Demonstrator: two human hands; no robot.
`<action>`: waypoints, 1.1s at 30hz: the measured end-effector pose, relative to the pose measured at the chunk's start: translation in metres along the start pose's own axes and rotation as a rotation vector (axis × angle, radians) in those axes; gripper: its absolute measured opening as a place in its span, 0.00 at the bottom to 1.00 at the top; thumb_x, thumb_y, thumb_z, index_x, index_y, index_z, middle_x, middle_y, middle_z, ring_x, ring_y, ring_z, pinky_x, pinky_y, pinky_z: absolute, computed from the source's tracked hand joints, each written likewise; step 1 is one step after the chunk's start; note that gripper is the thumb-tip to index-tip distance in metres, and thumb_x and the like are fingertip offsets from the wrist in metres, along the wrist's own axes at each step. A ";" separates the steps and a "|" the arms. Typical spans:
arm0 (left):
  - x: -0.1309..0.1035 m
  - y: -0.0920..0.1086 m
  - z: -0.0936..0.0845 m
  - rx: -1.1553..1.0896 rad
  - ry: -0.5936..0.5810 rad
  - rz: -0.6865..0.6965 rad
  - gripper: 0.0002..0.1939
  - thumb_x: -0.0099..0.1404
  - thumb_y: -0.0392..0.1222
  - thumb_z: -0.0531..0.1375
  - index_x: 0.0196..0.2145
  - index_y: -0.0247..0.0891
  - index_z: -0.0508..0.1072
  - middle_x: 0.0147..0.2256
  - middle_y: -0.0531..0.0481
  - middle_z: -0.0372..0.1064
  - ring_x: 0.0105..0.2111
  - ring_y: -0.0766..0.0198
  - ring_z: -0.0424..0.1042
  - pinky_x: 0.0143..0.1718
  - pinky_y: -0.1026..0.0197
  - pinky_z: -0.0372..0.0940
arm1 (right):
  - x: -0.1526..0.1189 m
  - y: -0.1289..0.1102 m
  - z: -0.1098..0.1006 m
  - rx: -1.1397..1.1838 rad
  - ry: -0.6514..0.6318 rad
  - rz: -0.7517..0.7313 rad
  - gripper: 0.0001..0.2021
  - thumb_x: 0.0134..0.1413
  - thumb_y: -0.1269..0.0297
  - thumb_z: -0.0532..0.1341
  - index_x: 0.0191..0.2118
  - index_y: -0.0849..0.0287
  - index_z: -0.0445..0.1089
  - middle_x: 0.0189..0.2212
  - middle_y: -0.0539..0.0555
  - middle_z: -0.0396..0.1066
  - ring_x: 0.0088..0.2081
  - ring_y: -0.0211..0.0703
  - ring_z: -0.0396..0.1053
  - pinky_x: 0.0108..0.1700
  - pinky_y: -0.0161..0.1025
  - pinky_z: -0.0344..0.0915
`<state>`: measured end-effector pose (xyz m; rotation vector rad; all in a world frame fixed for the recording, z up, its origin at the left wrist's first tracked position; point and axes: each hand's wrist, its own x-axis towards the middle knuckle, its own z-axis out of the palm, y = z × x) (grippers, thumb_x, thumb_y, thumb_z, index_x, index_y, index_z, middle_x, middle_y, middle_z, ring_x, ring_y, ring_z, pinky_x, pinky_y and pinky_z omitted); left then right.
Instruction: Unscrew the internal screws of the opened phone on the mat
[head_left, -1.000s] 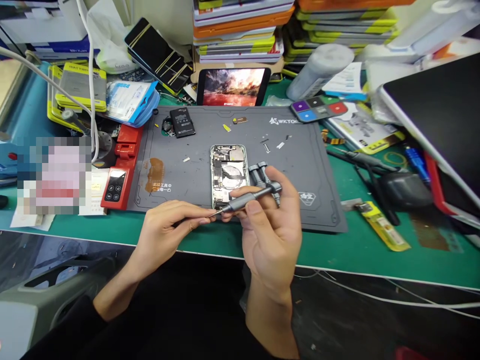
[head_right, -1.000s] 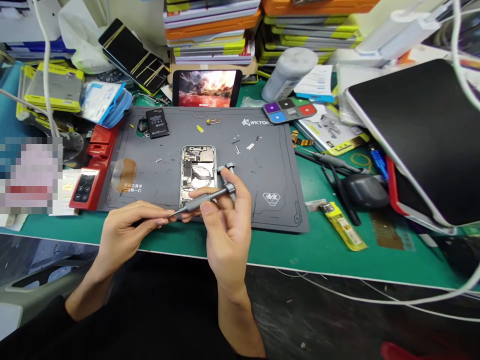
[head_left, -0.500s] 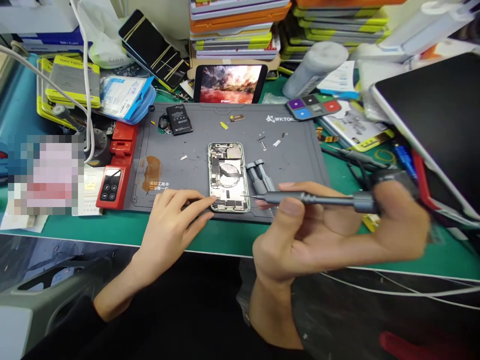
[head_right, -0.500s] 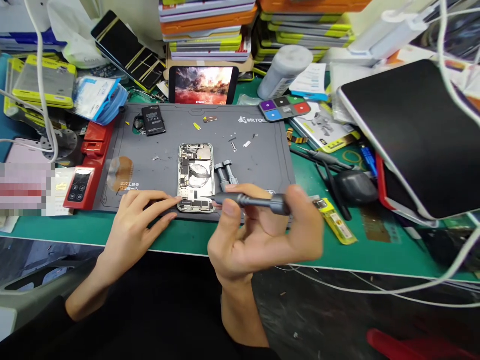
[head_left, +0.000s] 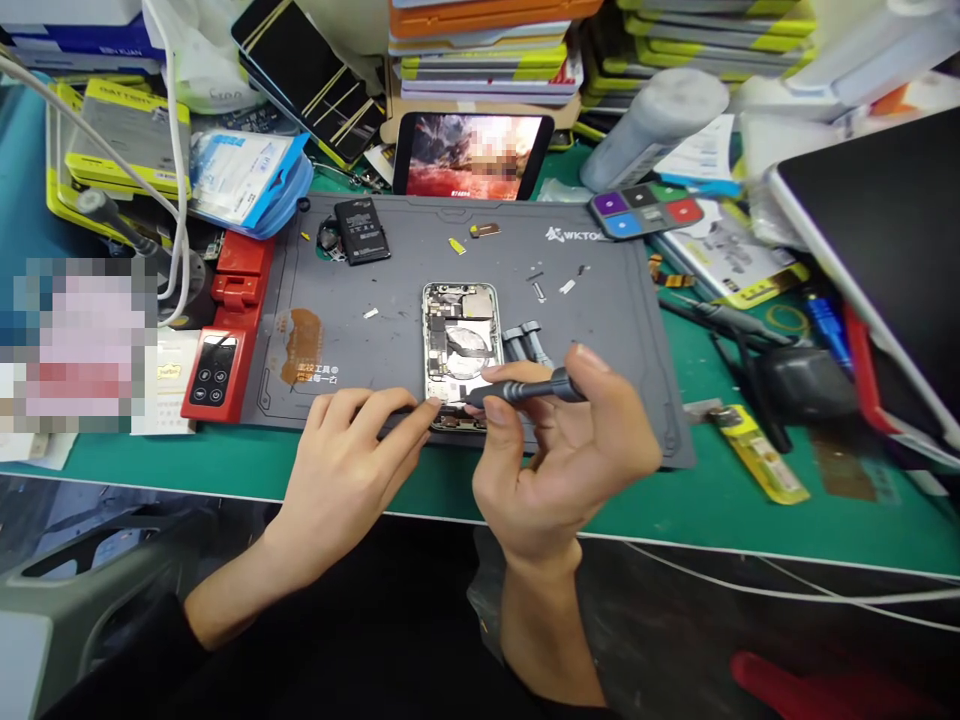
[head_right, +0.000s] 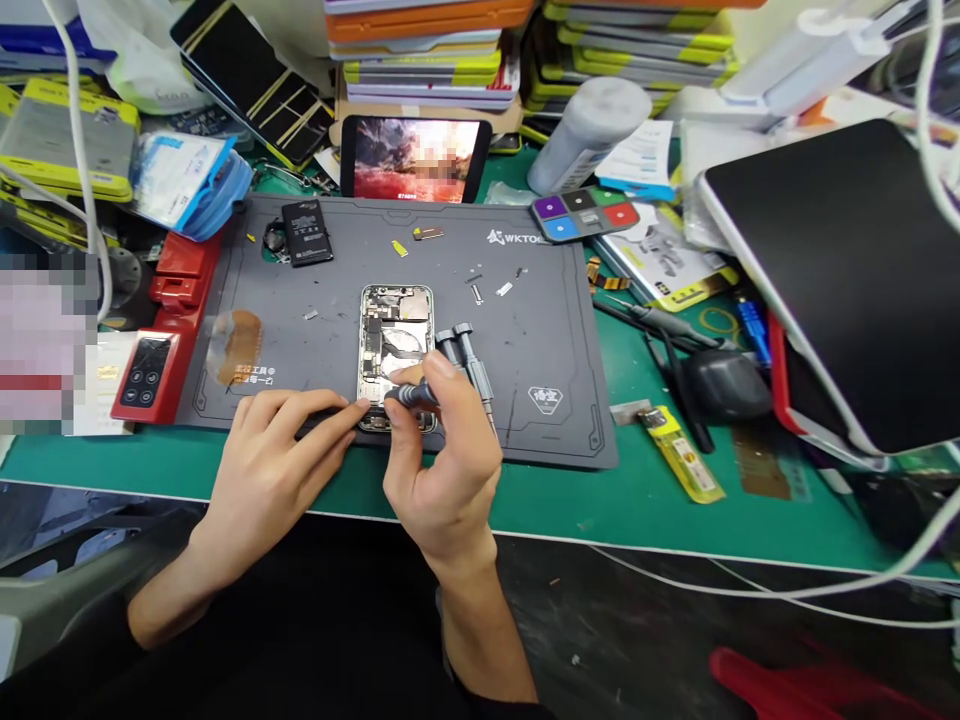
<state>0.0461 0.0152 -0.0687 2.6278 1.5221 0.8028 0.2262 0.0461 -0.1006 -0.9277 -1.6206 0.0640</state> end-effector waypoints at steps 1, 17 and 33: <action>0.000 0.000 0.000 -0.003 -0.003 -0.002 0.13 0.80 0.36 0.61 0.58 0.37 0.80 0.51 0.48 0.79 0.48 0.55 0.68 0.46 0.51 0.60 | 0.000 0.000 0.000 -0.001 0.003 -0.003 0.44 0.61 0.82 0.67 0.78 0.46 0.57 0.49 0.56 0.74 0.48 0.47 0.80 0.46 0.42 0.81; -0.001 0.000 0.001 -0.006 0.003 -0.005 0.13 0.81 0.38 0.61 0.58 0.38 0.80 0.51 0.48 0.79 0.47 0.55 0.68 0.47 0.51 0.61 | -0.003 0.003 -0.002 -0.069 -0.035 -0.045 0.47 0.59 0.80 0.71 0.79 0.47 0.55 0.54 0.58 0.75 0.49 0.47 0.81 0.44 0.41 0.83; -0.001 0.001 0.001 0.012 -0.018 0.001 0.13 0.80 0.37 0.61 0.58 0.37 0.79 0.52 0.48 0.79 0.47 0.54 0.68 0.48 0.50 0.60 | 0.004 0.000 -0.005 -0.105 0.073 -0.083 0.39 0.59 0.81 0.71 0.73 0.50 0.67 0.54 0.57 0.79 0.48 0.49 0.81 0.48 0.47 0.81</action>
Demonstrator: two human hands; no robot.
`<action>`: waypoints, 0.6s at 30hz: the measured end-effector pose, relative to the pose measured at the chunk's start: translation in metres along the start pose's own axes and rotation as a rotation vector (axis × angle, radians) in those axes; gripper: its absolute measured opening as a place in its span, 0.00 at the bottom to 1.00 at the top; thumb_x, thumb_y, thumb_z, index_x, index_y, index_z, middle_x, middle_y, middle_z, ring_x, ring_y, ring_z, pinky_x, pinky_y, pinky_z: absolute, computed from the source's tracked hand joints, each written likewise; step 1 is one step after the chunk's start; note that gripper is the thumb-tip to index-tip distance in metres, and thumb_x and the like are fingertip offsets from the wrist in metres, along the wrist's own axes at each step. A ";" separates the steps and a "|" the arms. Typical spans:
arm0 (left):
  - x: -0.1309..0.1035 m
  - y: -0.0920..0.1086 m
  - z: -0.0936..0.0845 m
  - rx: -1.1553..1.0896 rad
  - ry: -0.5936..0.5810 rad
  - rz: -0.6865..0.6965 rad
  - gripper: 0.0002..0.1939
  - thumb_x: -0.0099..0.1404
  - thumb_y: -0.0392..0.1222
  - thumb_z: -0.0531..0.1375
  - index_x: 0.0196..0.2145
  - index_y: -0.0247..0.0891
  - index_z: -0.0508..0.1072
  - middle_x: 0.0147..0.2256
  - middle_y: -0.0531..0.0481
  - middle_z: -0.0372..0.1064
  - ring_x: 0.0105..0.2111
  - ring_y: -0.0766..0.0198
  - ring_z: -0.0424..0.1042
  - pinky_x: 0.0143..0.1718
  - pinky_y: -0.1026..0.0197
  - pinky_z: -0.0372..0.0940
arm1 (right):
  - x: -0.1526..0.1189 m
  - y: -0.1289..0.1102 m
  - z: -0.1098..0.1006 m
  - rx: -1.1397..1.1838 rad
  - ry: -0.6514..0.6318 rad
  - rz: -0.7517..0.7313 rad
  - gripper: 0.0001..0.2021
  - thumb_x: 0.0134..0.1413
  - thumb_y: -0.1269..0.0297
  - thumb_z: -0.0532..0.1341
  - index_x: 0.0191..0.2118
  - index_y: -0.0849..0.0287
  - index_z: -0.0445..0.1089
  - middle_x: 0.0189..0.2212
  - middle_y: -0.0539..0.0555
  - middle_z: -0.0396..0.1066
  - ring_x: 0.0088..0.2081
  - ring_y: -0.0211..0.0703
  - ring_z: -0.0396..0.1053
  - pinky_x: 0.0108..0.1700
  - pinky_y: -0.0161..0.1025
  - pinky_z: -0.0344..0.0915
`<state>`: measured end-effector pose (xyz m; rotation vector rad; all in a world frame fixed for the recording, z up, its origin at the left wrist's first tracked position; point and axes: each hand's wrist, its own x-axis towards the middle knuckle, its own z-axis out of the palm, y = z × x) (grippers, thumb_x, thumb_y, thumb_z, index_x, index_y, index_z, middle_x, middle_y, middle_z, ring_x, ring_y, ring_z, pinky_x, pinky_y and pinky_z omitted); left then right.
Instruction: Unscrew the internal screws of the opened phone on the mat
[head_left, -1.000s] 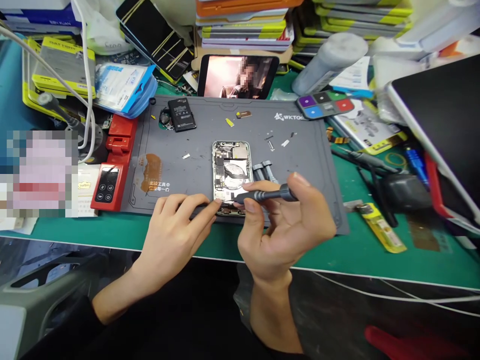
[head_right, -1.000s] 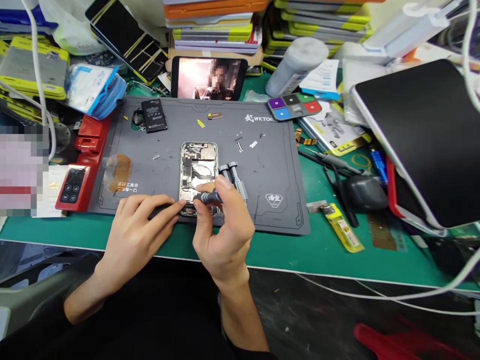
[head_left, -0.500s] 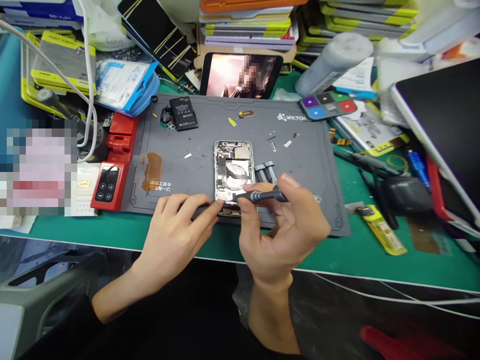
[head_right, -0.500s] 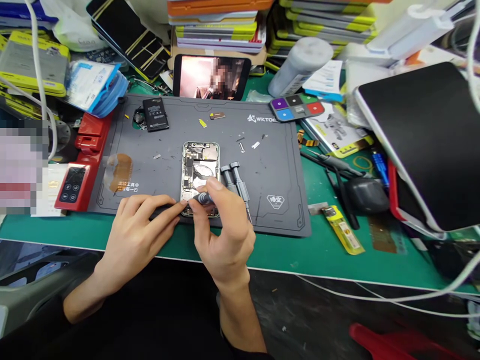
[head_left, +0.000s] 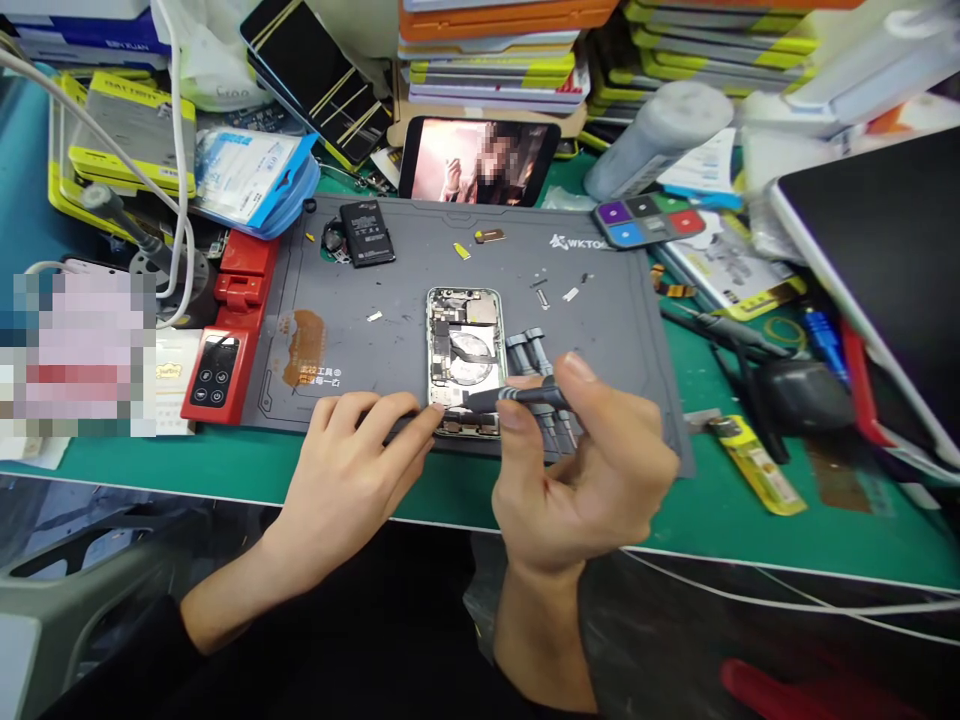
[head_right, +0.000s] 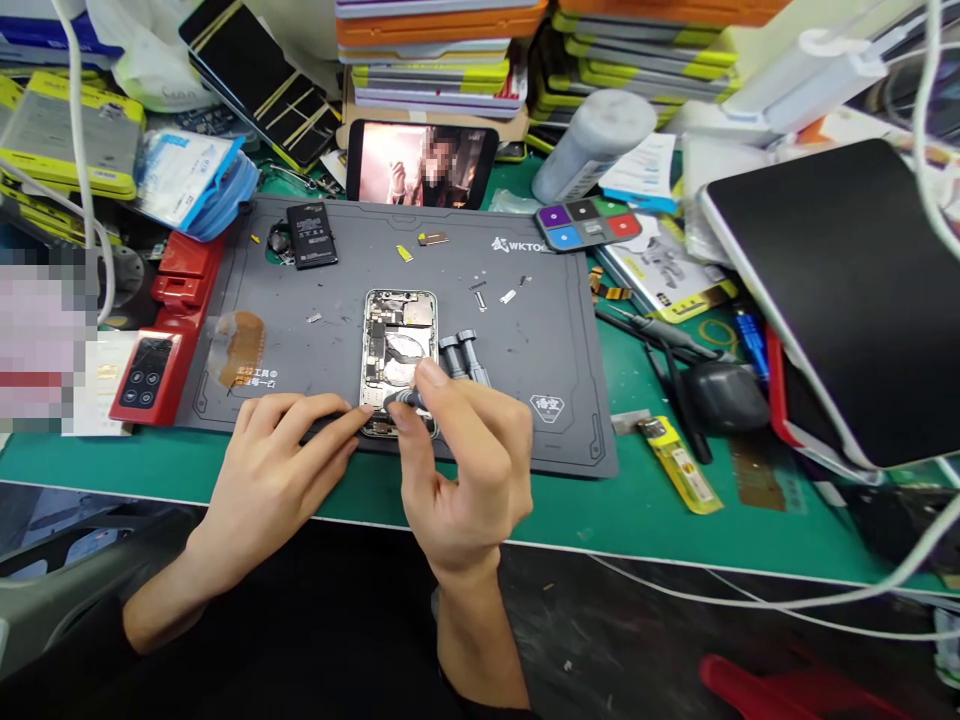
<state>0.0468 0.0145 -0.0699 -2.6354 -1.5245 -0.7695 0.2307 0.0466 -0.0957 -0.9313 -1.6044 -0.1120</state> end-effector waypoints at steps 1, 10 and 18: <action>0.000 0.000 0.000 0.000 0.001 -0.002 0.13 0.80 0.36 0.62 0.58 0.37 0.79 0.52 0.48 0.79 0.48 0.54 0.68 0.48 0.50 0.60 | 0.001 0.000 0.000 0.007 -0.003 -0.001 0.38 0.60 0.80 0.70 0.73 0.50 0.68 0.53 0.57 0.79 0.49 0.50 0.80 0.48 0.47 0.81; 0.000 0.002 0.000 0.003 0.004 0.004 0.14 0.80 0.34 0.62 0.60 0.34 0.78 0.53 0.46 0.79 0.49 0.54 0.68 0.50 0.50 0.61 | 0.006 -0.003 0.000 0.043 -0.001 -0.007 0.33 0.64 0.79 0.66 0.72 0.52 0.69 0.52 0.57 0.79 0.49 0.48 0.80 0.47 0.45 0.80; 0.000 0.002 0.001 0.007 0.006 0.009 0.15 0.79 0.34 0.62 0.60 0.35 0.77 0.53 0.47 0.78 0.49 0.54 0.67 0.50 0.50 0.60 | 0.007 -0.002 0.001 0.059 -0.036 -0.019 0.35 0.62 0.83 0.66 0.72 0.55 0.67 0.52 0.58 0.79 0.49 0.45 0.79 0.48 0.43 0.79</action>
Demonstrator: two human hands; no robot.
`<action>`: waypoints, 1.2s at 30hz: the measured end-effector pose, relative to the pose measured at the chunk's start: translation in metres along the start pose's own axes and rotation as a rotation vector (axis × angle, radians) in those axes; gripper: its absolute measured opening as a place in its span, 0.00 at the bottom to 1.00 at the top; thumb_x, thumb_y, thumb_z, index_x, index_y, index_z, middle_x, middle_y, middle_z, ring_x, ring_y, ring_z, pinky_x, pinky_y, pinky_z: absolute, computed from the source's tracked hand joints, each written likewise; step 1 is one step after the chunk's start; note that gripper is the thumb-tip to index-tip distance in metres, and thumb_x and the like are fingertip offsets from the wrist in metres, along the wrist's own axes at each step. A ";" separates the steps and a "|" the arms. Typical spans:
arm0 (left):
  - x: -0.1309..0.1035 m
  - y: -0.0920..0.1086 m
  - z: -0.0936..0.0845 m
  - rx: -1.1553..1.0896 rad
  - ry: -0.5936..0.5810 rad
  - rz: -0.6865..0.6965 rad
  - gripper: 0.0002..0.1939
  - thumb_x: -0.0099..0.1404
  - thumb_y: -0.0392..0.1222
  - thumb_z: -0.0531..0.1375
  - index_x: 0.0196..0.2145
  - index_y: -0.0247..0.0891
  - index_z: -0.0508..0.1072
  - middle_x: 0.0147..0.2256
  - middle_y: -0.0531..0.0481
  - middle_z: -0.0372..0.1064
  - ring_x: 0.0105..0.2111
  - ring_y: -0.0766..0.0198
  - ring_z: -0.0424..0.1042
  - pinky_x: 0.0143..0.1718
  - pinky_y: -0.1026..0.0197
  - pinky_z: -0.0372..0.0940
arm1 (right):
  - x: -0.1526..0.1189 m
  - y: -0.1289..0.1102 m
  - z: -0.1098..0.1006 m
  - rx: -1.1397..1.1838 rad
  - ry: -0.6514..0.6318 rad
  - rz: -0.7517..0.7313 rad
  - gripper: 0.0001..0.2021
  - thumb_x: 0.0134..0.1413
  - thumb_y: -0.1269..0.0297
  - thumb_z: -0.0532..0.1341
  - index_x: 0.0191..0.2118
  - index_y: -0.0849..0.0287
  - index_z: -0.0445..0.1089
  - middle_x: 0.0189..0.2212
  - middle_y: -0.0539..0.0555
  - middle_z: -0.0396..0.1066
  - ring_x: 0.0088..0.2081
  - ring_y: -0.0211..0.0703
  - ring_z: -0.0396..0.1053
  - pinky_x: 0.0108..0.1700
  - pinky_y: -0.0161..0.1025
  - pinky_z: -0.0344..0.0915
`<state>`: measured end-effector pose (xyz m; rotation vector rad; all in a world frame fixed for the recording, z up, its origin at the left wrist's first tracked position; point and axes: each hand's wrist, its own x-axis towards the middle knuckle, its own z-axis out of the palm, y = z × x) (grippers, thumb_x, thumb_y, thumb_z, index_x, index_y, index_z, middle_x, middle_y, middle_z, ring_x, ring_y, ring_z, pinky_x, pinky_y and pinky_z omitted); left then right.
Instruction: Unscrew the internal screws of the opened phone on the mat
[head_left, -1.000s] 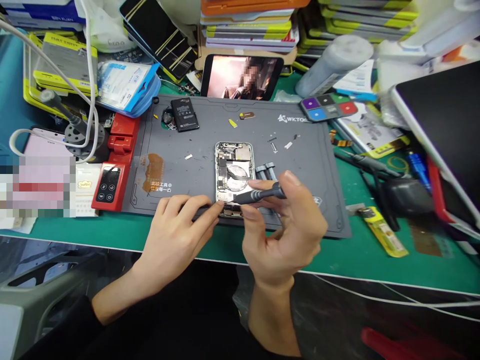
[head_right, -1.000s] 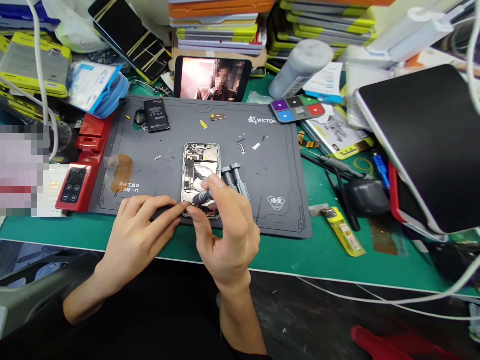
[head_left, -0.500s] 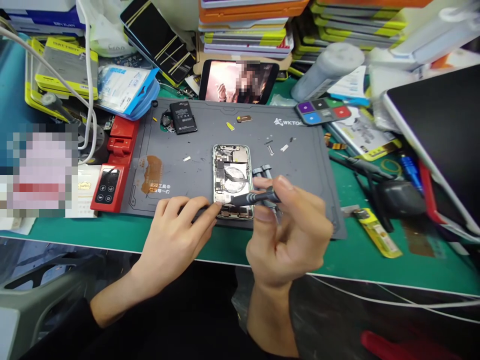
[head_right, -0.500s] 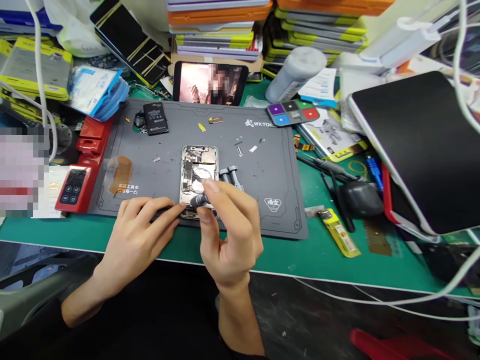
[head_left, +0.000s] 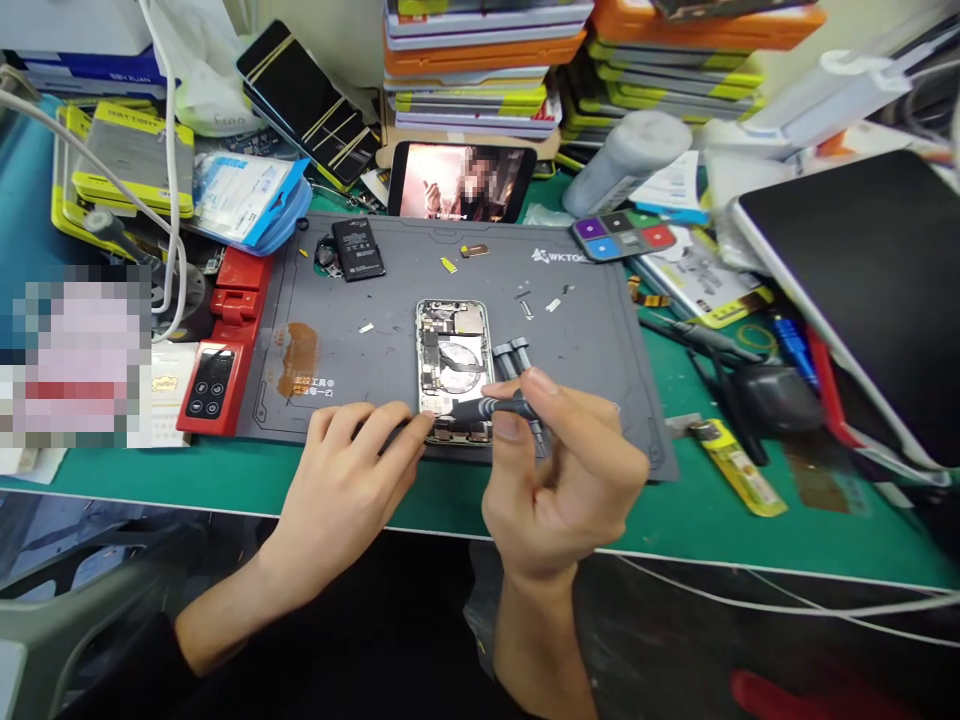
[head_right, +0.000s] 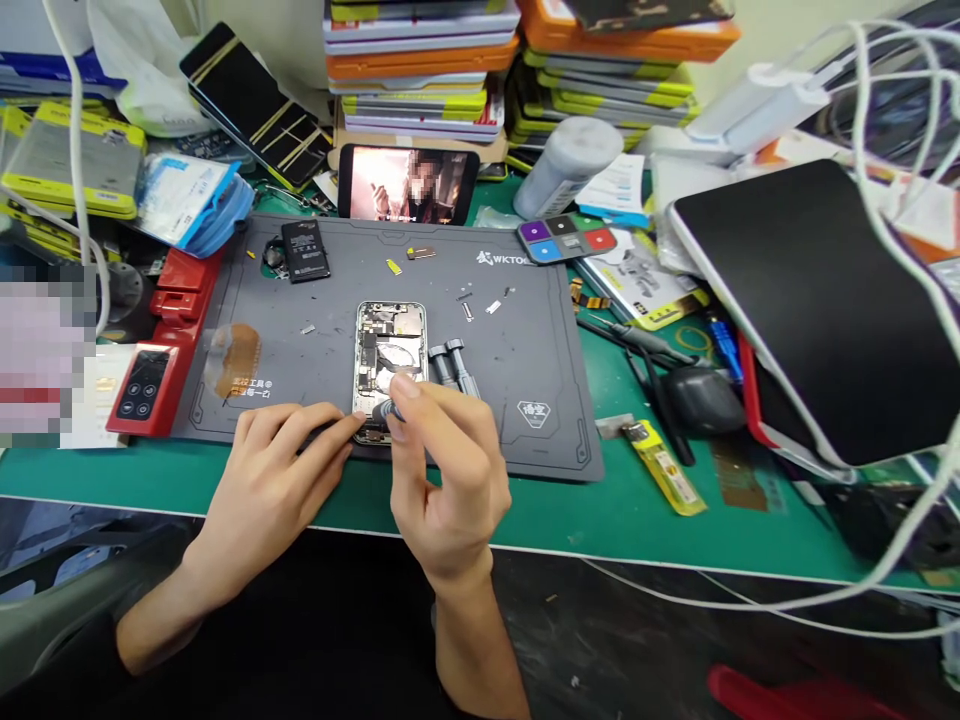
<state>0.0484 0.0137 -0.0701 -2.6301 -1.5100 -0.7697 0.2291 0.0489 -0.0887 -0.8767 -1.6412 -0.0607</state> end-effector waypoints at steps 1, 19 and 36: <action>0.000 0.000 0.000 -0.002 -0.004 -0.001 0.15 0.79 0.34 0.62 0.60 0.35 0.77 0.53 0.47 0.78 0.49 0.54 0.67 0.50 0.49 0.60 | 0.000 0.000 0.000 -0.008 0.000 -0.003 0.35 0.63 0.82 0.67 0.72 0.55 0.67 0.52 0.58 0.78 0.49 0.44 0.78 0.48 0.42 0.79; 0.001 0.000 0.001 0.020 -0.003 0.001 0.14 0.79 0.34 0.62 0.59 0.37 0.77 0.53 0.49 0.78 0.48 0.54 0.67 0.49 0.50 0.61 | 0.000 0.000 -0.001 0.012 -0.001 0.009 0.36 0.62 0.85 0.66 0.72 0.55 0.67 0.51 0.57 0.78 0.50 0.44 0.78 0.48 0.42 0.80; 0.000 0.000 0.000 0.023 -0.002 -0.004 0.13 0.80 0.36 0.61 0.59 0.37 0.77 0.53 0.49 0.78 0.48 0.54 0.67 0.49 0.50 0.60 | -0.005 0.000 -0.001 0.021 0.002 0.060 0.37 0.62 0.84 0.66 0.73 0.51 0.66 0.53 0.56 0.77 0.51 0.45 0.77 0.49 0.44 0.79</action>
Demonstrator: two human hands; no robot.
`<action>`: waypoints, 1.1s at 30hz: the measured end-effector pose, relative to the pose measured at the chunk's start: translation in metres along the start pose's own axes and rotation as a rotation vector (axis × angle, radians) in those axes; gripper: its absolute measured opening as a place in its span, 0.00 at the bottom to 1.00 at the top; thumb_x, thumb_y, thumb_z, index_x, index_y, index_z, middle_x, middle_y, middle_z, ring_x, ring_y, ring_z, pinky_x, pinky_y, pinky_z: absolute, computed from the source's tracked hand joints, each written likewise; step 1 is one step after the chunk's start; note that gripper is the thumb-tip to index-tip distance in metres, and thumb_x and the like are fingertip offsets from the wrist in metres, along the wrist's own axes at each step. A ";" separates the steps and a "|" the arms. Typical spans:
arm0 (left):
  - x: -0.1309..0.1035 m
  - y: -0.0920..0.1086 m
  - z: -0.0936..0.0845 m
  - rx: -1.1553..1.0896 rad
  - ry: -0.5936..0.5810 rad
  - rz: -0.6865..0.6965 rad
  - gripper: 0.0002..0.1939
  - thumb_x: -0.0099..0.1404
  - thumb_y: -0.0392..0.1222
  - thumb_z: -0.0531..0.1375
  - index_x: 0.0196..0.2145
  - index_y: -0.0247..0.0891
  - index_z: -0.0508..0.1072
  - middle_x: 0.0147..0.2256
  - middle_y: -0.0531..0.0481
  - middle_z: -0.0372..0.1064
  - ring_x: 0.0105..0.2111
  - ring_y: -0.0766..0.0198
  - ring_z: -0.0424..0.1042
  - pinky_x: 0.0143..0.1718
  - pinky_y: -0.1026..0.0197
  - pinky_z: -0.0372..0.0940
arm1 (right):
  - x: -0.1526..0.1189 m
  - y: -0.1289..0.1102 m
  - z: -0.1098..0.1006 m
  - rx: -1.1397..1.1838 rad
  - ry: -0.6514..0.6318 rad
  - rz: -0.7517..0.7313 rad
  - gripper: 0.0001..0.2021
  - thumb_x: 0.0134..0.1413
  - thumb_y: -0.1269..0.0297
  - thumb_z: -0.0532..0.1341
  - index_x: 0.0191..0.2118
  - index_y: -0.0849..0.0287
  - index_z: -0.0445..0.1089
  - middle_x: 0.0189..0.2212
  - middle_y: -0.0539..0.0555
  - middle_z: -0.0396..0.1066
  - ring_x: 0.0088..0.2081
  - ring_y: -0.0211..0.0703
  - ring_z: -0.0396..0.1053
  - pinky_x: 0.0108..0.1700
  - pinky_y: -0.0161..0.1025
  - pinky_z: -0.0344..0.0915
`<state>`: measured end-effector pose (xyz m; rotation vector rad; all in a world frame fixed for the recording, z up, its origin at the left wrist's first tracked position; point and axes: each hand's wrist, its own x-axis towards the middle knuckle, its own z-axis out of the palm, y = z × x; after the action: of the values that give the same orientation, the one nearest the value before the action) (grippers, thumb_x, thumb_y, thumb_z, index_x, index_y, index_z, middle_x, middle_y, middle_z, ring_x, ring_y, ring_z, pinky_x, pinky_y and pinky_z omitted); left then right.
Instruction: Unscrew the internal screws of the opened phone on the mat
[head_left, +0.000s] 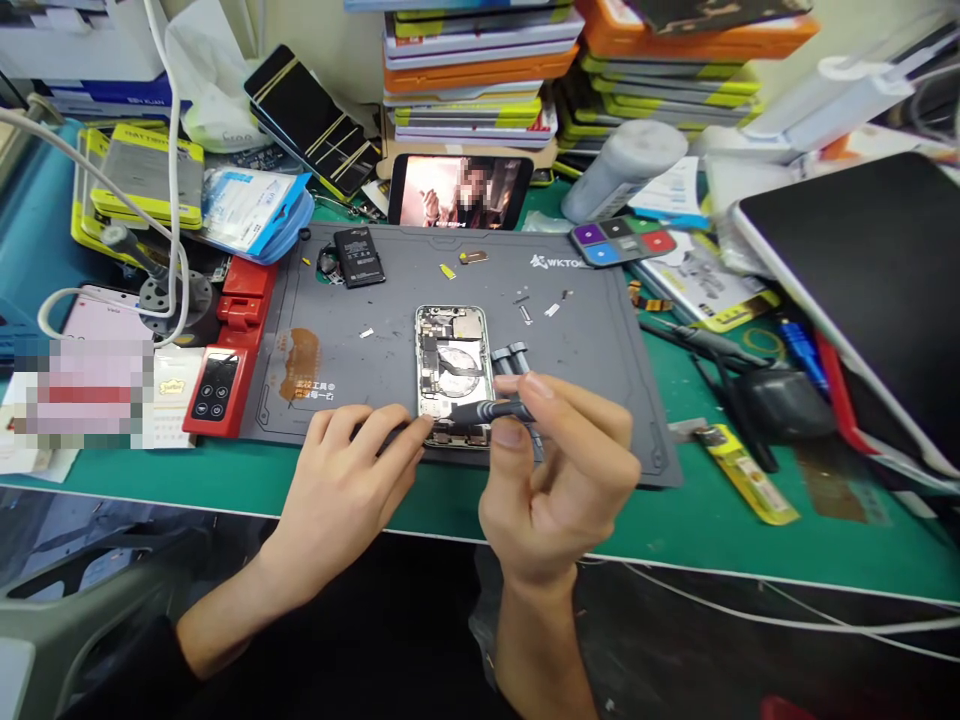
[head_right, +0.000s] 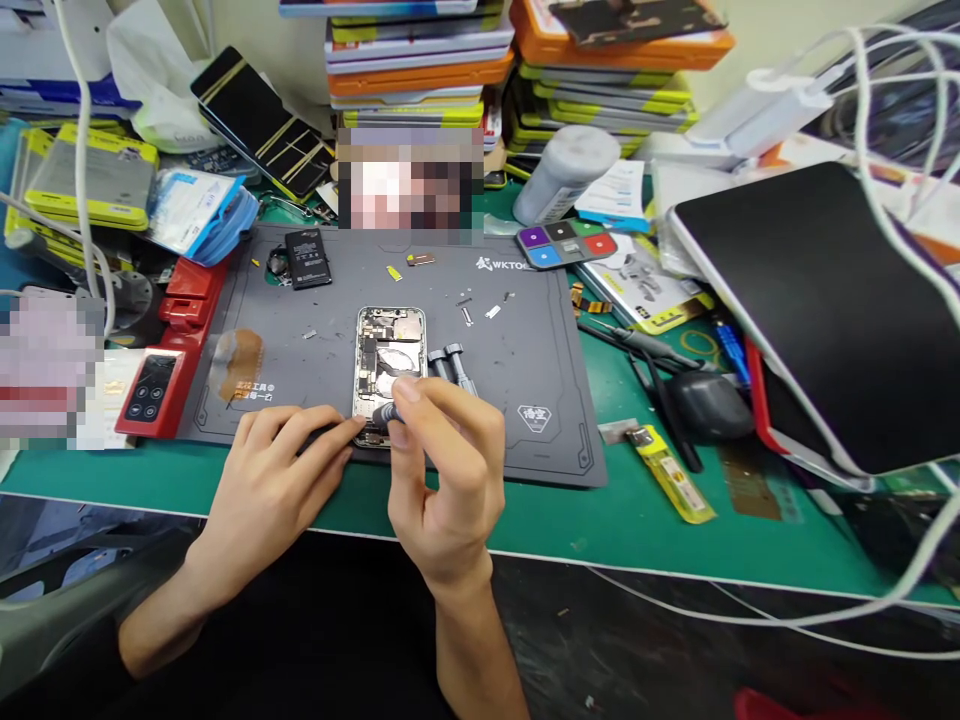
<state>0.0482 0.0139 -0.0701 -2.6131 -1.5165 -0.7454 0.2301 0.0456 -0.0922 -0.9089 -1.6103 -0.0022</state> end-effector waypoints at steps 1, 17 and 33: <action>0.000 0.000 0.000 -0.002 -0.003 0.000 0.13 0.80 0.36 0.61 0.59 0.37 0.77 0.53 0.49 0.78 0.48 0.54 0.67 0.49 0.50 0.60 | -0.001 0.000 0.000 0.018 -0.001 0.011 0.37 0.62 0.84 0.65 0.73 0.50 0.66 0.54 0.56 0.76 0.52 0.45 0.77 0.49 0.45 0.79; -0.002 -0.002 0.000 -0.099 0.054 -0.028 0.14 0.80 0.34 0.61 0.60 0.38 0.77 0.52 0.49 0.79 0.48 0.56 0.70 0.48 0.51 0.61 | -0.001 -0.007 0.001 0.103 0.117 0.114 0.43 0.56 0.86 0.69 0.72 0.46 0.64 0.47 0.52 0.79 0.46 0.47 0.84 0.47 0.45 0.84; -0.006 -0.009 -0.015 -0.654 0.108 -0.378 0.15 0.80 0.36 0.53 0.33 0.39 0.68 0.31 0.55 0.69 0.33 0.65 0.68 0.40 0.58 0.61 | 0.004 -0.012 0.007 0.109 -0.479 -0.006 0.20 0.68 0.85 0.58 0.58 0.61 0.74 0.63 0.60 0.77 0.63 0.42 0.77 0.65 0.43 0.78</action>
<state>0.0322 0.0103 -0.0610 -2.6163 -2.0345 -1.6316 0.2174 0.0428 -0.0848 -0.8598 -2.0322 0.3182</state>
